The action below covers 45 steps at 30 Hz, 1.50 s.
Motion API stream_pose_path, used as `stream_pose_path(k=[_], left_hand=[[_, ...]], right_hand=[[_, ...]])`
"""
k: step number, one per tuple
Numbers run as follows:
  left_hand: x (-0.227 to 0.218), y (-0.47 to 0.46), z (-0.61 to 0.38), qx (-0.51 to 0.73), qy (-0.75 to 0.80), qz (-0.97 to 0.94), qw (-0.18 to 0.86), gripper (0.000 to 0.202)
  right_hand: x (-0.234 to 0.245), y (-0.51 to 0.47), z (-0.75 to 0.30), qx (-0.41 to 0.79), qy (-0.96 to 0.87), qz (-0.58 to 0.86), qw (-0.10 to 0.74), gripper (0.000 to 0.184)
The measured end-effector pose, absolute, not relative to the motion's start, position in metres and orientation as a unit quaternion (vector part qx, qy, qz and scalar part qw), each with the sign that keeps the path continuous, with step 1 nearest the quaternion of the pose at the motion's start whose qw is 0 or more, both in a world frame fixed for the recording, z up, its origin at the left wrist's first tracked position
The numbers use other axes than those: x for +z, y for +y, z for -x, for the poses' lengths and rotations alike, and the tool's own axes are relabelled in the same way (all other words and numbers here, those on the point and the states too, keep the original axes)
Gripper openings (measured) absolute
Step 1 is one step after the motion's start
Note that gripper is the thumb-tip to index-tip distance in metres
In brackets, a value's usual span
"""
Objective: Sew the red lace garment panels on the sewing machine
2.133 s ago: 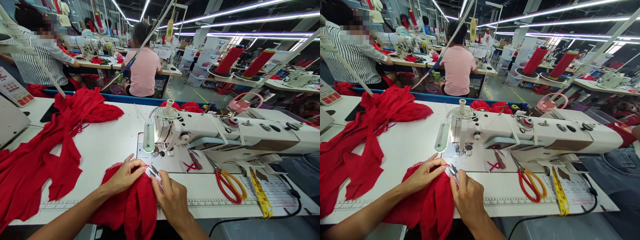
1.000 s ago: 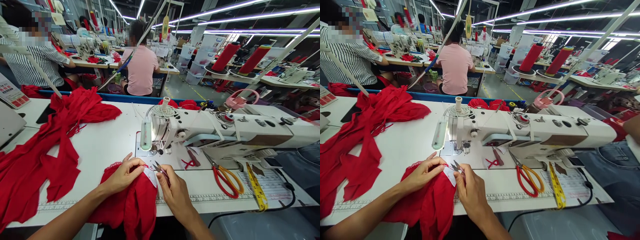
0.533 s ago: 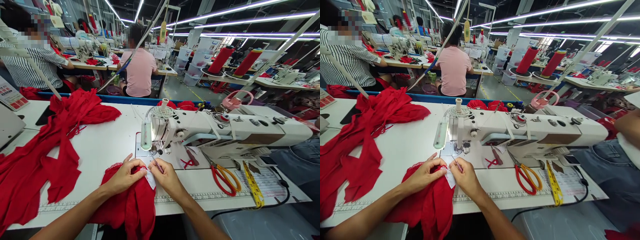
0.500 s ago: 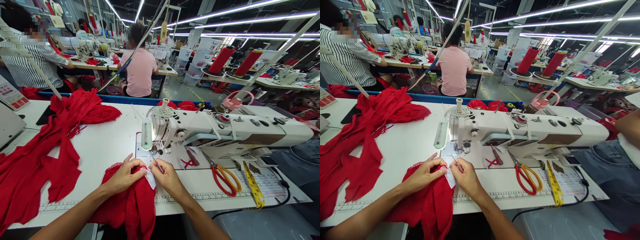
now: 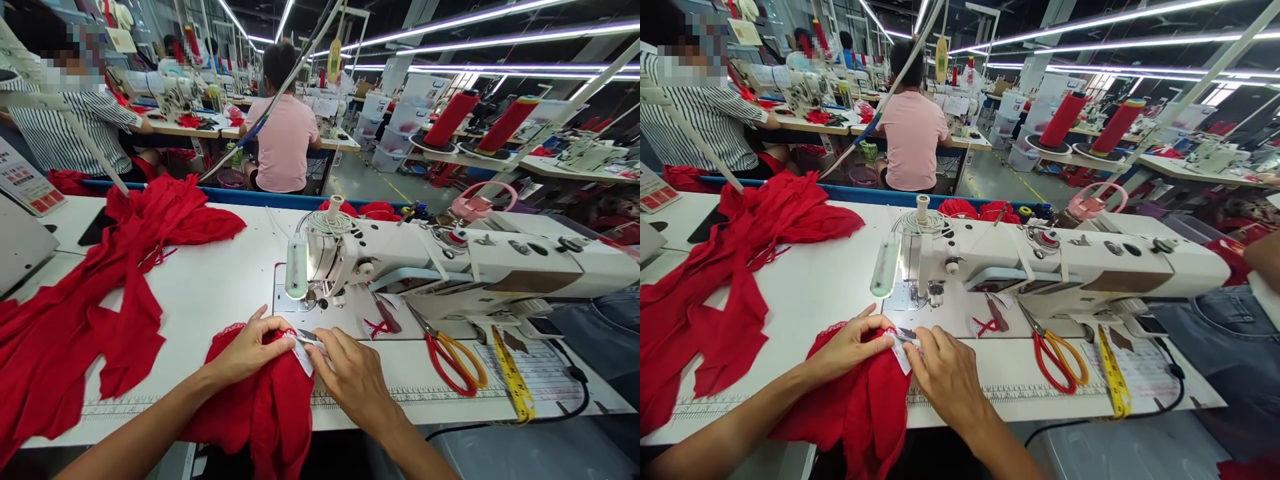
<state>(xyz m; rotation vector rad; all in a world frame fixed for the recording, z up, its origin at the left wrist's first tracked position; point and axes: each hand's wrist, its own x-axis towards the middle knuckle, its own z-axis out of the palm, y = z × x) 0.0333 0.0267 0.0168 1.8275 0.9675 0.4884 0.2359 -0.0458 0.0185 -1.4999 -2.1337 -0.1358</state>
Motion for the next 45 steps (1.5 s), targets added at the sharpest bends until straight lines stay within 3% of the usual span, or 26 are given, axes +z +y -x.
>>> stream_pose_path(k=[10,18,36,45], left_hand=[[0.019,0.027,-0.034,0.2,0.407,-0.747,0.486,0.026],[0.015,0.028,-0.034,0.202,0.406,-0.736,0.502,0.024],[0.014,0.029,-0.034,0.2,0.397,-0.73,0.519,0.022],[0.017,0.028,-0.034,0.188,0.402,-0.74,0.505,0.024]], right_hand=[[0.017,-0.045,-0.242,-0.09,-0.788,0.53,0.299,0.029],[0.026,-0.048,-0.246,0.189,-0.767,0.546,0.28,0.036],[0.024,-0.036,-0.249,0.338,-0.723,0.548,0.252,0.037],[0.018,-0.025,-0.246,0.398,-0.687,0.528,0.301,0.036]])
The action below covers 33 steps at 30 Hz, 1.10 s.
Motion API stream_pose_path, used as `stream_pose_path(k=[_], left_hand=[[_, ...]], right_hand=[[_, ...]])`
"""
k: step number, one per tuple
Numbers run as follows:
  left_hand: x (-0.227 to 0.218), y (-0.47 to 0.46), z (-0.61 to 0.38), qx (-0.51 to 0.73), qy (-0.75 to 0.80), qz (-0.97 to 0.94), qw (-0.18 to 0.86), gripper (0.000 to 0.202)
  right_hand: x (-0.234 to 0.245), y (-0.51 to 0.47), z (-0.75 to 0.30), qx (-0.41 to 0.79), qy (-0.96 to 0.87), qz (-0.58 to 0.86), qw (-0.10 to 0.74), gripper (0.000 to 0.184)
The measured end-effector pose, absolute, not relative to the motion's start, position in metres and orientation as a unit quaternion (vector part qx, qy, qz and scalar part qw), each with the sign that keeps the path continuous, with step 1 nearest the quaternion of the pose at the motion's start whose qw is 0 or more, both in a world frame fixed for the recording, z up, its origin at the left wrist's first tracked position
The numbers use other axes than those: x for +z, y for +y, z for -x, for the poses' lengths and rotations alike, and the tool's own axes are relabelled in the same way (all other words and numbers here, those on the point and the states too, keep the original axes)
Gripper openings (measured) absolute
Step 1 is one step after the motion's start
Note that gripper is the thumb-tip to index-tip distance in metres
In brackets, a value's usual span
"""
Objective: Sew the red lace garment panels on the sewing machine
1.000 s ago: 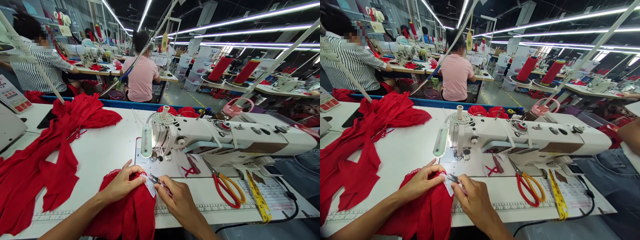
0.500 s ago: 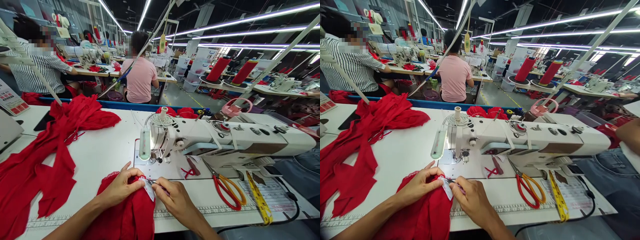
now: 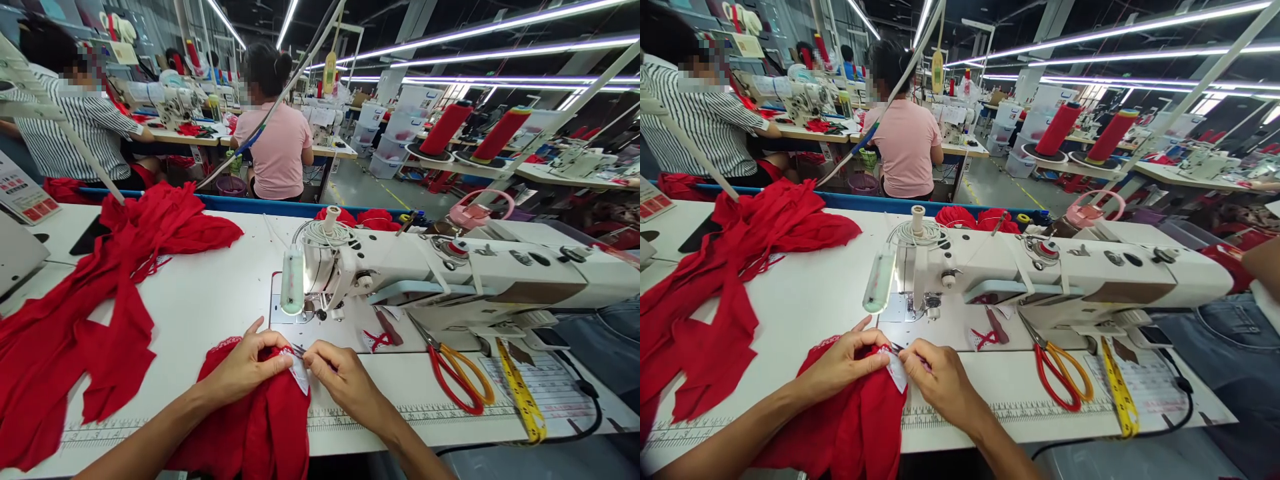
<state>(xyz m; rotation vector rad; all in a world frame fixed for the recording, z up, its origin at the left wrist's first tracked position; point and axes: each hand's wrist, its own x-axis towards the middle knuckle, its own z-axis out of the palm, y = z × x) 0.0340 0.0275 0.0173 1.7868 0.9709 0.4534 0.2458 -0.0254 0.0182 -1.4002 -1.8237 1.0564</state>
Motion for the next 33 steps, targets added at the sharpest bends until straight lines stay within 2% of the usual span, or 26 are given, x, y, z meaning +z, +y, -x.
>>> stream_pose_path(k=[5,11,14,17,19,26,30,33], left_hand=[[0.017,0.029,-0.034,0.191,0.403,-0.734,0.513,0.024],[0.017,0.027,-0.035,0.199,0.394,-0.746,0.498,0.023],[0.013,0.027,-0.035,0.199,0.38,-0.759,0.49,0.023],[0.011,0.026,-0.035,0.204,0.371,-0.767,0.481,0.02],[0.011,0.026,-0.035,0.207,0.375,-0.768,0.477,0.019],[0.016,0.026,-0.036,0.192,0.389,-0.758,0.488,0.024],[0.018,0.026,-0.035,0.192,0.397,-0.752,0.491,0.023],[0.021,0.026,-0.033,0.207,0.402,-0.732,0.509,0.023]], right_hand=[[0.02,-0.033,-0.247,0.251,-0.716,0.565,0.323,0.035],[0.025,-0.037,-0.233,0.315,-0.679,0.565,0.346,0.021],[0.021,-0.032,-0.224,0.277,-0.691,0.561,0.363,0.011],[0.018,-0.026,-0.218,0.249,-0.702,0.551,0.376,0.012],[0.016,-0.024,-0.217,0.266,-0.689,0.558,0.379,0.015],[0.015,-0.021,-0.212,0.463,-0.546,0.572,0.4,0.02],[0.013,-0.023,-0.209,0.514,-0.485,0.558,0.434,0.022],[0.013,-0.025,-0.214,0.507,-0.47,0.568,0.446,0.024]])
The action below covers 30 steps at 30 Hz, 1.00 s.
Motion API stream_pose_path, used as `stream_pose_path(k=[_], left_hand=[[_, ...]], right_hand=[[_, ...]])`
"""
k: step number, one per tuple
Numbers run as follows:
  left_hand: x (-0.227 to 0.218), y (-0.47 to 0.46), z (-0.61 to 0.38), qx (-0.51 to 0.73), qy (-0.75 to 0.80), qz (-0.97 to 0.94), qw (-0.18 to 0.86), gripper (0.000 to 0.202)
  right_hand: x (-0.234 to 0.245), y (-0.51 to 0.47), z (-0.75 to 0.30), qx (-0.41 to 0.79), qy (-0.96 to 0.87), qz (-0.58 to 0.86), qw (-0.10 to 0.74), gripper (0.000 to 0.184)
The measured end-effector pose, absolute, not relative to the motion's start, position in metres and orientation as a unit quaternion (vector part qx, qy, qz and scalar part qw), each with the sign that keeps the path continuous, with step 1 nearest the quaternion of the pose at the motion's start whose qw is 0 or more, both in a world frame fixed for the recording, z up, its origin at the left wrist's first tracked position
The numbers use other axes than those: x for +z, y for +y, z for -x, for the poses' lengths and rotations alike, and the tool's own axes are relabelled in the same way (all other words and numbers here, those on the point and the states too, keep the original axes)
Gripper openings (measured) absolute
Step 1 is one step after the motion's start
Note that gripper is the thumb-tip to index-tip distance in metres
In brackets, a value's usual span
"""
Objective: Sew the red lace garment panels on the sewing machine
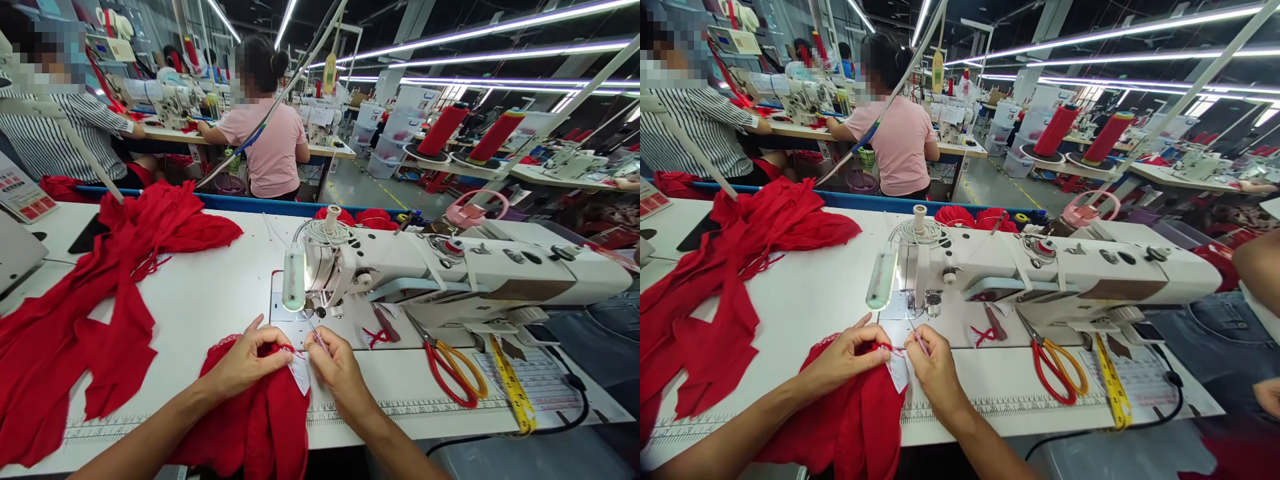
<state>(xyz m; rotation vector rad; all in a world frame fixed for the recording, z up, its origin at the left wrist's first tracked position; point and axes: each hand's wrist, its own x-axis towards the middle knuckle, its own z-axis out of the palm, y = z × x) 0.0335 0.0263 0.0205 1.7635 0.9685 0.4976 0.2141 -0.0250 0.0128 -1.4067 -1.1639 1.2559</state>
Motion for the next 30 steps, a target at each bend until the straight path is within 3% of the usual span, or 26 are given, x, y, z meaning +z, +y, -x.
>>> stream_pose_path(k=[10,25,30], left_hand=[[0.016,0.029,-0.033,0.198,0.399,-0.737,0.508,0.027],[0.014,0.03,-0.033,0.199,0.401,-0.742,0.499,0.025],[0.014,0.03,-0.033,0.195,0.399,-0.747,0.494,0.026]], right_hand=[[0.024,-0.054,-0.239,0.301,-0.698,0.573,0.307,0.035],[0.022,-0.05,-0.236,0.292,-0.699,0.593,0.274,0.037],[0.019,-0.046,-0.236,0.373,-0.665,0.58,0.287,0.04]])
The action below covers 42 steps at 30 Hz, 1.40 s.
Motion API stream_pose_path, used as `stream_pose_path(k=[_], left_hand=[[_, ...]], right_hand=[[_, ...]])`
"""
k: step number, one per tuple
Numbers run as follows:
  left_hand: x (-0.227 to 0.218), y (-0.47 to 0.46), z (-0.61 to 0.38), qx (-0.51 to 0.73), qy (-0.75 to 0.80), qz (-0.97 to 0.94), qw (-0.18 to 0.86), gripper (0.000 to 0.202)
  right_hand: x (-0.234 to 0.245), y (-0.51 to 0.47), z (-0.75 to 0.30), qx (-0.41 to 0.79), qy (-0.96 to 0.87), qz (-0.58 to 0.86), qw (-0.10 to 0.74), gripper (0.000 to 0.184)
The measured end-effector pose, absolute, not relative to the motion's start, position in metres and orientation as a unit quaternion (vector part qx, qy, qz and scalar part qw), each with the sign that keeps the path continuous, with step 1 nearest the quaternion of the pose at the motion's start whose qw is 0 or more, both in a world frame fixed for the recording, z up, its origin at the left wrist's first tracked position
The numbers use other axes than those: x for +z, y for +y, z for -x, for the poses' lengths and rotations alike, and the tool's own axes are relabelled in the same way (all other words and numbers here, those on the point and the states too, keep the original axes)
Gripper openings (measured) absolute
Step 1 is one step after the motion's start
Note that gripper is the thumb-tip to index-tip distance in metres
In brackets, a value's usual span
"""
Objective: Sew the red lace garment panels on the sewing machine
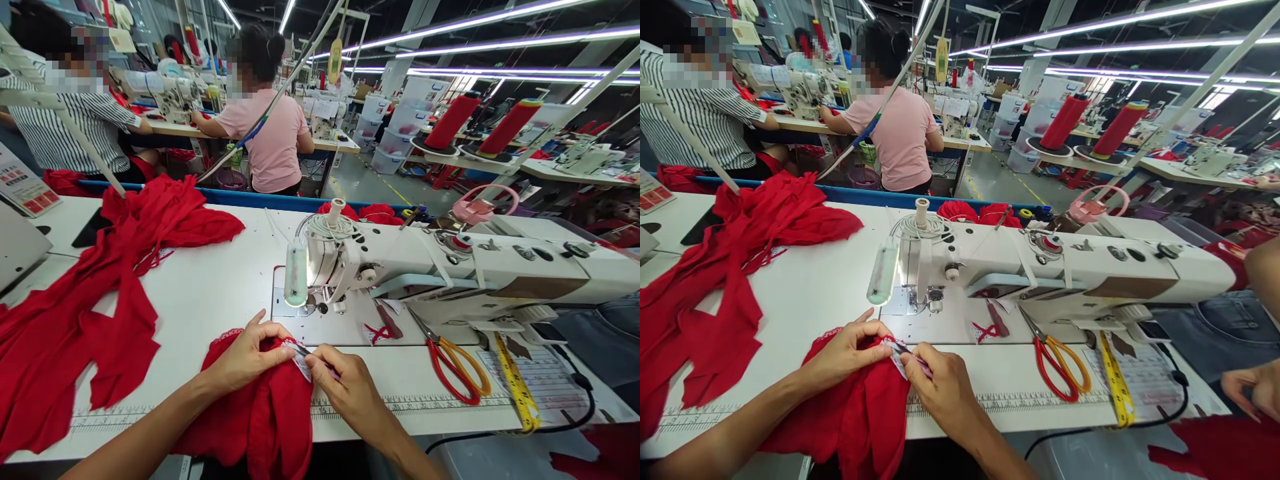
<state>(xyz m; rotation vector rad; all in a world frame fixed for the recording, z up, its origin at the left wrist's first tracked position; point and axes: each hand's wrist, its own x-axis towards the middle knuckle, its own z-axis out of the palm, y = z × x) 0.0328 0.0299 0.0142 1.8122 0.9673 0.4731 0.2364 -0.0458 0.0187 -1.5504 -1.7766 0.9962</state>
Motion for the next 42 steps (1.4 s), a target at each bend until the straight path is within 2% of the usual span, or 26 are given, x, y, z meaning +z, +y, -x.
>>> stream_pose_path(k=[7,14,22,24,26,30,33,37,42], left_hand=[[0.017,0.03,-0.032,0.202,0.4,-0.736,0.508,0.027],[0.019,0.029,-0.033,0.214,0.408,-0.713,0.529,0.026],[0.021,0.027,-0.033,0.214,0.406,-0.716,0.526,0.025],[0.02,0.028,-0.033,0.214,0.408,-0.716,0.525,0.025],[0.019,0.029,-0.033,0.215,0.411,-0.713,0.527,0.025],[0.019,0.029,-0.034,0.21,0.414,-0.71,0.529,0.026],[0.019,0.028,-0.034,0.212,0.415,-0.708,0.531,0.026],[0.016,0.028,-0.034,0.22,0.406,-0.718,0.521,0.025],[0.014,0.029,-0.034,0.218,0.408,-0.719,0.518,0.025]], right_hand=[[0.009,-0.042,-0.235,0.486,-0.591,0.536,0.357,0.049],[0.01,-0.048,-0.223,0.645,-0.413,0.511,0.391,0.057],[0.008,-0.047,-0.217,0.65,-0.37,0.518,0.413,0.058],[0.006,-0.048,-0.22,0.613,-0.409,0.534,0.414,0.057],[0.006,-0.05,-0.224,0.526,-0.499,0.556,0.405,0.054],[0.008,-0.055,-0.227,0.197,-0.709,0.57,0.366,0.035],[0.009,-0.053,-0.227,-0.002,-0.768,0.542,0.343,0.029],[0.007,-0.047,-0.226,-0.082,-0.768,0.547,0.324,0.032],[0.01,-0.047,-0.228,-0.081,-0.763,0.543,0.342,0.027]])
